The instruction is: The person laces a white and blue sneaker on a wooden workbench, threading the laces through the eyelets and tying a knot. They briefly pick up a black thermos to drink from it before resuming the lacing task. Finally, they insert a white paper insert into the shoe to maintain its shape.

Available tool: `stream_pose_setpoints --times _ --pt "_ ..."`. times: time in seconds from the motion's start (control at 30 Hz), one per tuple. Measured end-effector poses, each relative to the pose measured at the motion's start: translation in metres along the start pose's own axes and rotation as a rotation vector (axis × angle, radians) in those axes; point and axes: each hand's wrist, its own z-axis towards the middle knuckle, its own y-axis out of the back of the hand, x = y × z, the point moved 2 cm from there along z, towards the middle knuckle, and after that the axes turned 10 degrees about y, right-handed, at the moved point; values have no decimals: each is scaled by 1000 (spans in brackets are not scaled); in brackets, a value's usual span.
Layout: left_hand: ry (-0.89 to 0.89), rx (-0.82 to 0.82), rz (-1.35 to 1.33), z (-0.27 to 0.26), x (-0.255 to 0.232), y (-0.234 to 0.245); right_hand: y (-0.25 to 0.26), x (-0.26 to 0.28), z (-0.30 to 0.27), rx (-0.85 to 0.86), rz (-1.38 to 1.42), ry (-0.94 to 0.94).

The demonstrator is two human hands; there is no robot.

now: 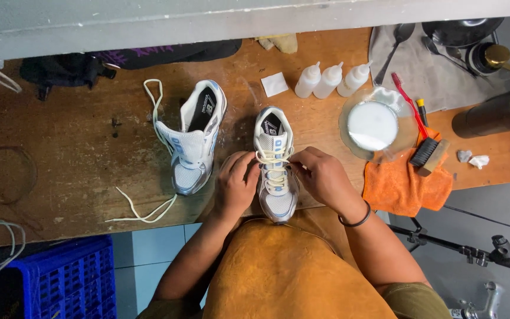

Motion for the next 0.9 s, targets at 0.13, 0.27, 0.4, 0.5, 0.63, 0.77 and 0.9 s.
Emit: stream_pose_setpoints --times 0.13,0.27,0.4,0.5,0.63,0.77,0.9 --pt "-91 -64 -26 8 2 -6 8 8 6 -156 31 99" --pt "-147 -46 75 8 11 2 -2 -16 -4 -135 -80 89" --pt "14 97 -49 23 0 20 21 -1 1 -44 98 101" --pt "65 230 -265 34 -13 25 33 13 7 -16 470 191" --pt "101 306 -615 47 -22 19 11 -4 10 -72 949 286" --pt "114 462 -769 52 -28 17 -39 -18 6 -253 1237 69" --pt "28 444 -733 47 -39 10 -75 -42 1 -537 1322 -173"
